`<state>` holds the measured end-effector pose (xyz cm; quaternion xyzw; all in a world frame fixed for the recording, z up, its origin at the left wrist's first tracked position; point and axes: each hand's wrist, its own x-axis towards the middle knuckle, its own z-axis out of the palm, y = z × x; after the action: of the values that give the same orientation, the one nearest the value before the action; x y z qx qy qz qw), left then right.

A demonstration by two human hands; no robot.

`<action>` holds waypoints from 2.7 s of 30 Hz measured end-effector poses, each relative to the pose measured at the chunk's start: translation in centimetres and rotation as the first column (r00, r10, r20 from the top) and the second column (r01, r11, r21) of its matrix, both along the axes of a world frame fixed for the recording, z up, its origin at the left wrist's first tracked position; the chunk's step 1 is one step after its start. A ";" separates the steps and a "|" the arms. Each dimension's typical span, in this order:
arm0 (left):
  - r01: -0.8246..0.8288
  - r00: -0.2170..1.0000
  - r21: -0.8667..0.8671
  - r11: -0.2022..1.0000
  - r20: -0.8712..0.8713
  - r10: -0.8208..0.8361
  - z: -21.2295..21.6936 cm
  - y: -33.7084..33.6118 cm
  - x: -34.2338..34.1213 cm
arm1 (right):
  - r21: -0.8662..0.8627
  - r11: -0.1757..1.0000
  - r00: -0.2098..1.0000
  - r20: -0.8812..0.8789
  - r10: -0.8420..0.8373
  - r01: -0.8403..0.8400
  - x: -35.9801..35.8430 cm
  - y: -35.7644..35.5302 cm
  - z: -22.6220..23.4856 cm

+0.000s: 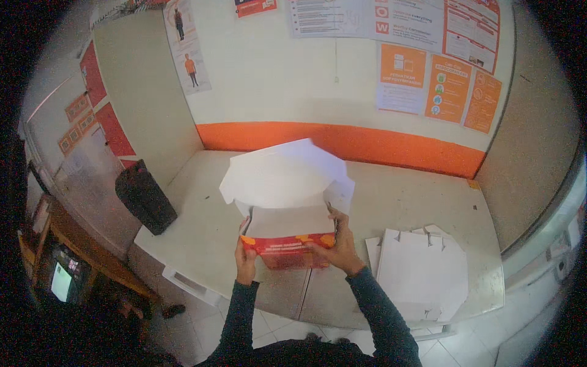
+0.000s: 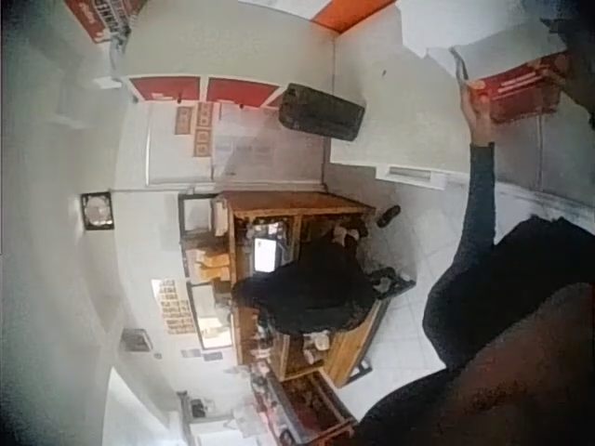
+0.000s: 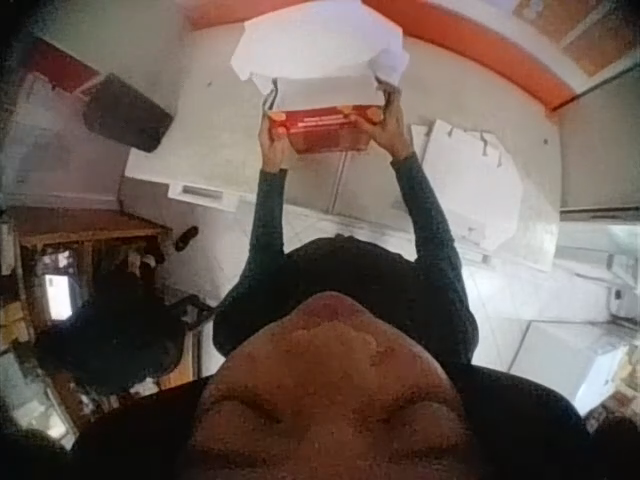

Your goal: Assembling cardboard food containers and stacking them.

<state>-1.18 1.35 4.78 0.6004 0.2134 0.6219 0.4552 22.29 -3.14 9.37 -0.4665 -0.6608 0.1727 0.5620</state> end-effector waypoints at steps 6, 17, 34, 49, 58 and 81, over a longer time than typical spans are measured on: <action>-0.071 0.957 0.167 0.983 -0.266 0.114 -1.0 1.2 -0.2 | -0.085 0.996 0.998 -0.052 -0.035 0.031 0.9 1.1 -1.4; -0.213 0.966 0.029 0.977 -0.145 0.215 -2.1 0.7 0.2 | 0.311 0.947 0.504 0.833 -0.230 -0.081 -6.8 1.3 5.9; 0.031 0.757 0.618 0.785 -0.528 0.385 8.6 -0.1 3.3 | 0.272 0.936 0.975 -0.085 -0.207 0.223 -1.4 -0.8 -5.7; 0.453 0.376 0.498 0.740 -0.859 0.348 8.3 0.3 10.1 | 0.224 0.960 0.982 0.047 -0.184 0.169 1.7 -0.9 -4.5; 0.241 -0.018 0.549 0.801 -0.822 0.569 7.8 1.7 -1.4 | 0.355 0.919 0.775 0.625 -0.096 -0.172 3.6 1.1 0.7; -0.126 0.837 0.332 0.935 -0.470 0.279 3.7 8.8 -0.1 | 0.144 0.989 0.999 0.037 0.038 -0.043 4.0 7.1 -1.3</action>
<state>-1.30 10.19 8.48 0.7765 0.2963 0.5103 0.2211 26.28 3.98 8.05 -0.4139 -0.6903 0.1277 0.5795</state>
